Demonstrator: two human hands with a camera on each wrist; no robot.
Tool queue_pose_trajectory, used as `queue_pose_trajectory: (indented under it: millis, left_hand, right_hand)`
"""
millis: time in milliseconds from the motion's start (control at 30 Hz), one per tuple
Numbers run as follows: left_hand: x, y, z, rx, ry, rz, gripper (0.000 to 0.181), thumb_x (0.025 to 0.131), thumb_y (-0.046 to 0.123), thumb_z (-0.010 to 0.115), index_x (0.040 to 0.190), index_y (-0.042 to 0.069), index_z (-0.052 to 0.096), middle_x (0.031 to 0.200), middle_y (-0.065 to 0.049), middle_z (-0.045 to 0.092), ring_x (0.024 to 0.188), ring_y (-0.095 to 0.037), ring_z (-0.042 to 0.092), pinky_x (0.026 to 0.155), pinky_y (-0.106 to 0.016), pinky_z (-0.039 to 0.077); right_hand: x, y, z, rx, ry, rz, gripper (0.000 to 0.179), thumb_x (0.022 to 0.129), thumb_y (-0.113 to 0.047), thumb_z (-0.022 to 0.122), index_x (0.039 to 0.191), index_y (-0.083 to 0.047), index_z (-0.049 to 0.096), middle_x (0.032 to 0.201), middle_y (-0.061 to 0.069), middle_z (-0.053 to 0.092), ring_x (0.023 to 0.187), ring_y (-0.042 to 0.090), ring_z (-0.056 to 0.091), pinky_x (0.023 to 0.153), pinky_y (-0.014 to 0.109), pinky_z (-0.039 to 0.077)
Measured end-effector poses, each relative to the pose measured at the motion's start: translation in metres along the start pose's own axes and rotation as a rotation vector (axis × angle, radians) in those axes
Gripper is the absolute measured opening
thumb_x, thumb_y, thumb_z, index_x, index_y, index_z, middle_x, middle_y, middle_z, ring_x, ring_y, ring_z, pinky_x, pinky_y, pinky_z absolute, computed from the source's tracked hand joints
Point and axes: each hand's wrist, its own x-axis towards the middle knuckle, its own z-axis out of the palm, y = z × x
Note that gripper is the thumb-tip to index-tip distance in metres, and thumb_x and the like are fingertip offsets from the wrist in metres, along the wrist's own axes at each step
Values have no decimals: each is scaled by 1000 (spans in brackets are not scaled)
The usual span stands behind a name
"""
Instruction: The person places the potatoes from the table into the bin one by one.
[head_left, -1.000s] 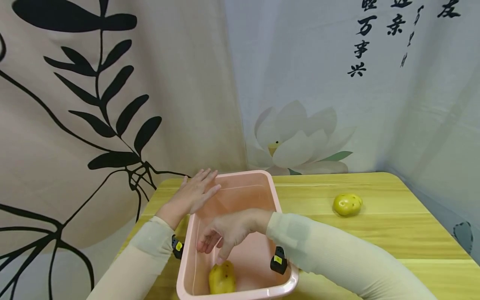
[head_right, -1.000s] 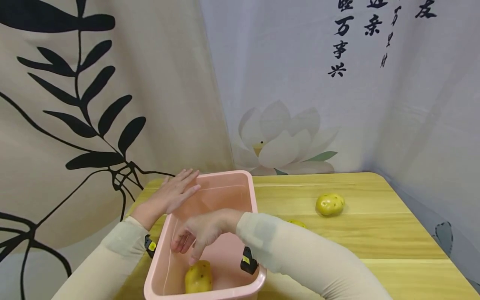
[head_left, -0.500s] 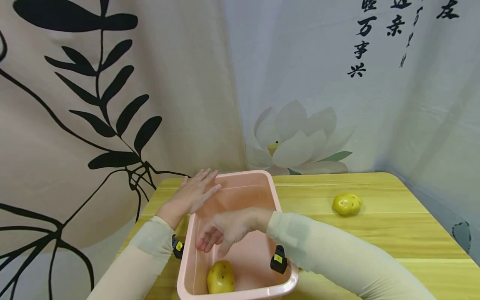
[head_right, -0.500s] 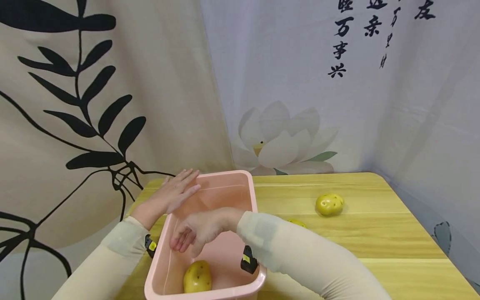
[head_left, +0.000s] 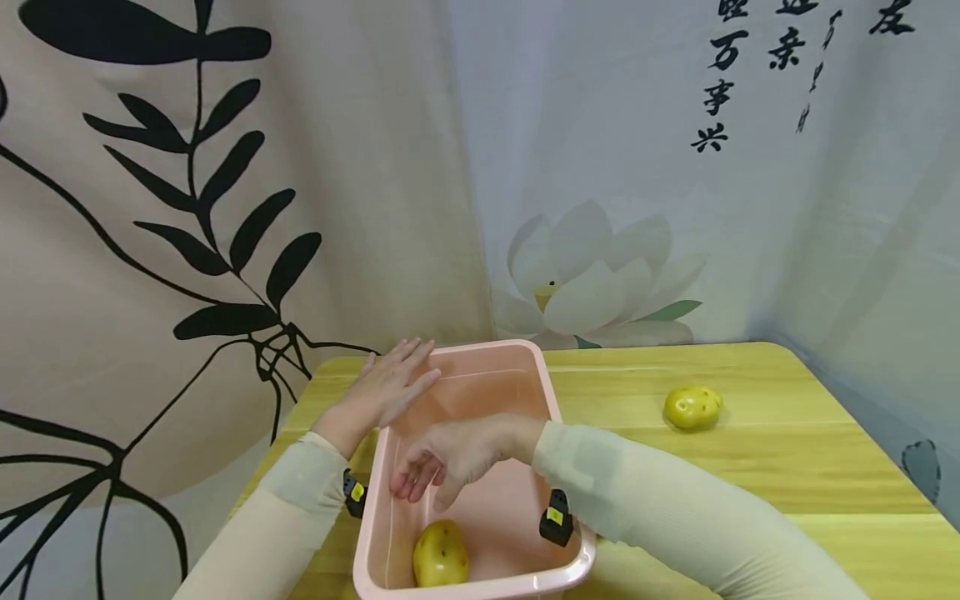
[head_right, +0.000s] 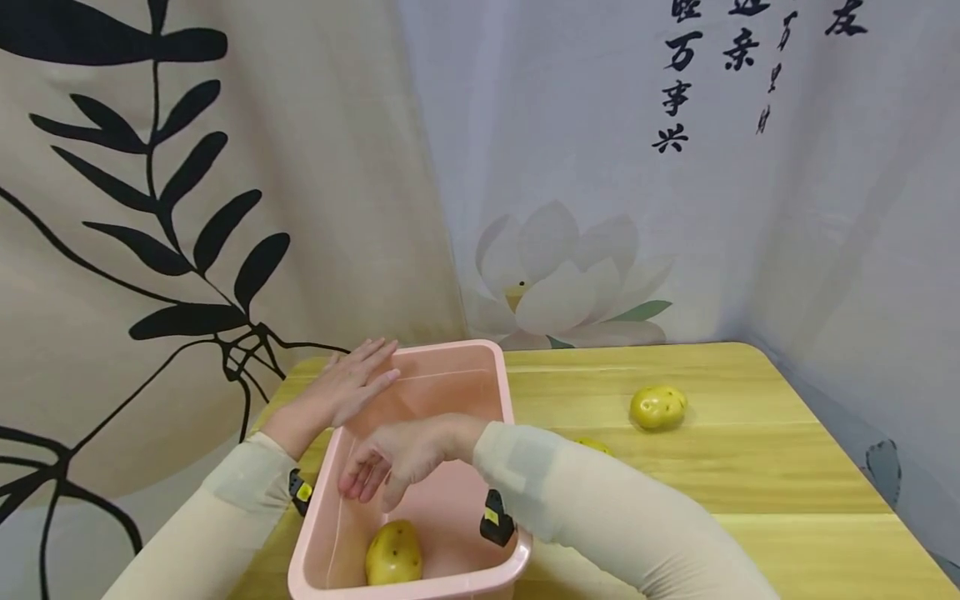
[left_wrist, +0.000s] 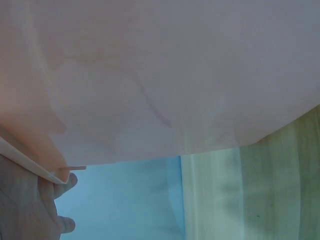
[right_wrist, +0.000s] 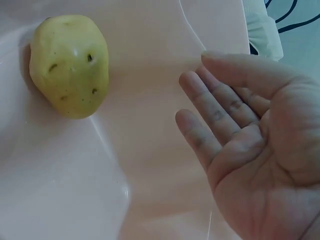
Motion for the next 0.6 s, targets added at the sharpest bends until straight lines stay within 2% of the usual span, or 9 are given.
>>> queue_pose_trajectory:
  millis: [233, 600]
  left_hand:
    - [0, 0, -1, -21, 7, 6, 68, 99, 59, 31, 155, 20, 23, 159, -10, 18, 146, -32, 10, 109, -67, 4]
    - [-1, 0, -1, -11, 0, 9, 74, 96, 66, 25, 155, 21, 22, 159, -9, 18, 146, -32, 11, 110, -66, 4]
  right_hand:
    - [1, 0, -1, -19, 7, -5, 48, 79, 13, 68, 124, -3, 59, 114, 3, 66, 101, 9, 63, 91, 22, 49]
    - [1, 0, -1, -43, 17, 17, 49, 79, 11, 69, 124, -3, 59, 114, 3, 67, 100, 9, 64, 90, 22, 49]
